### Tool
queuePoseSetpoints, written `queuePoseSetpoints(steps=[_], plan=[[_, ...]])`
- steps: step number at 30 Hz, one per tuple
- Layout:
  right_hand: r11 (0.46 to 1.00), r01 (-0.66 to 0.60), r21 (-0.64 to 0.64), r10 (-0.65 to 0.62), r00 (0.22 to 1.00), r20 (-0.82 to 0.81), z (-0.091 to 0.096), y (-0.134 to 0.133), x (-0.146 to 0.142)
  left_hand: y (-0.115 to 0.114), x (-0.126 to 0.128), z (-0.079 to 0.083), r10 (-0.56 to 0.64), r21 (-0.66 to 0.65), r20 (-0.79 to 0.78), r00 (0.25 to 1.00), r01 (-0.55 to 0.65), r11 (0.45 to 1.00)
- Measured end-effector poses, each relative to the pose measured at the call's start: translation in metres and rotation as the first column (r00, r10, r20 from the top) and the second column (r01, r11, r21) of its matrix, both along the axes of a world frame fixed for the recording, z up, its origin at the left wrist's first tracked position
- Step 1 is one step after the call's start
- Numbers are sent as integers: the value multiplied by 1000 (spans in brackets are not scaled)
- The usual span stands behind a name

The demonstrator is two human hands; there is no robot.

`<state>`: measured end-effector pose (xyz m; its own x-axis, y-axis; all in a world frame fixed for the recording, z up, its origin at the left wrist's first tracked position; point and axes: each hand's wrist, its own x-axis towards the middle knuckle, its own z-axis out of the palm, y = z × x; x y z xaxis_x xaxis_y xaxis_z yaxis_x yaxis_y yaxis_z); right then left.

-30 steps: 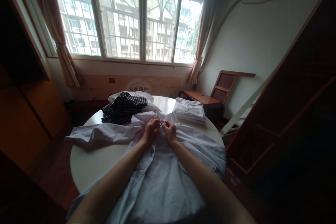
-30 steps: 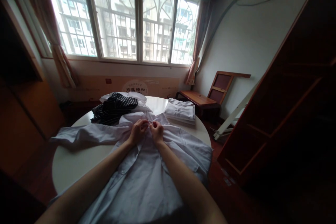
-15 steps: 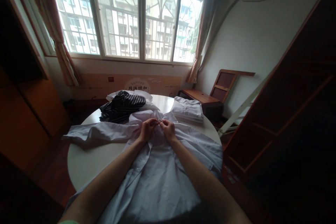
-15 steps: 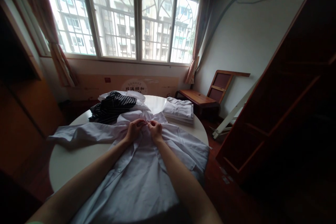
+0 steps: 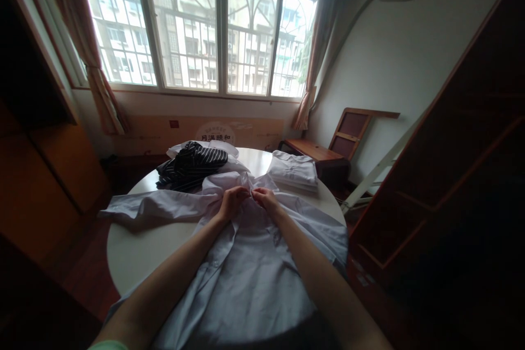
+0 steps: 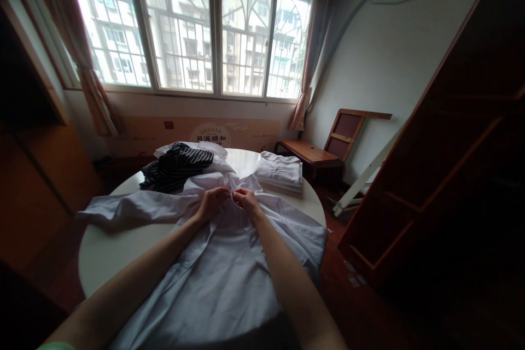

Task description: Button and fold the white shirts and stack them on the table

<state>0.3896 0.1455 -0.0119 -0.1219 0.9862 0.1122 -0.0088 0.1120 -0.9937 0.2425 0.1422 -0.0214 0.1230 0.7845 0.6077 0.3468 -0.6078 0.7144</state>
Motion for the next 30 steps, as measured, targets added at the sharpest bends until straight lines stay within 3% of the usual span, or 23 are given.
queuePoseSetpoints(steps=[9,15,24,30], plan=[[969,-224,-104,218,974,-68,7,-9,10,-1,0,-3,21,55,-150,988,-13,998],[969,-216,-122,210,976,-65,4,-7,9,-7,-1,-1,159,260,-319,934,-75,963],[944,-281,-174,255,954,-156,8,-10,9,-13,0,3,205,295,-397,895,-87,952],[951,-259,-169,238,961,-138,8,-10,10,-15,3,5,215,299,-463,860,-77,951]])
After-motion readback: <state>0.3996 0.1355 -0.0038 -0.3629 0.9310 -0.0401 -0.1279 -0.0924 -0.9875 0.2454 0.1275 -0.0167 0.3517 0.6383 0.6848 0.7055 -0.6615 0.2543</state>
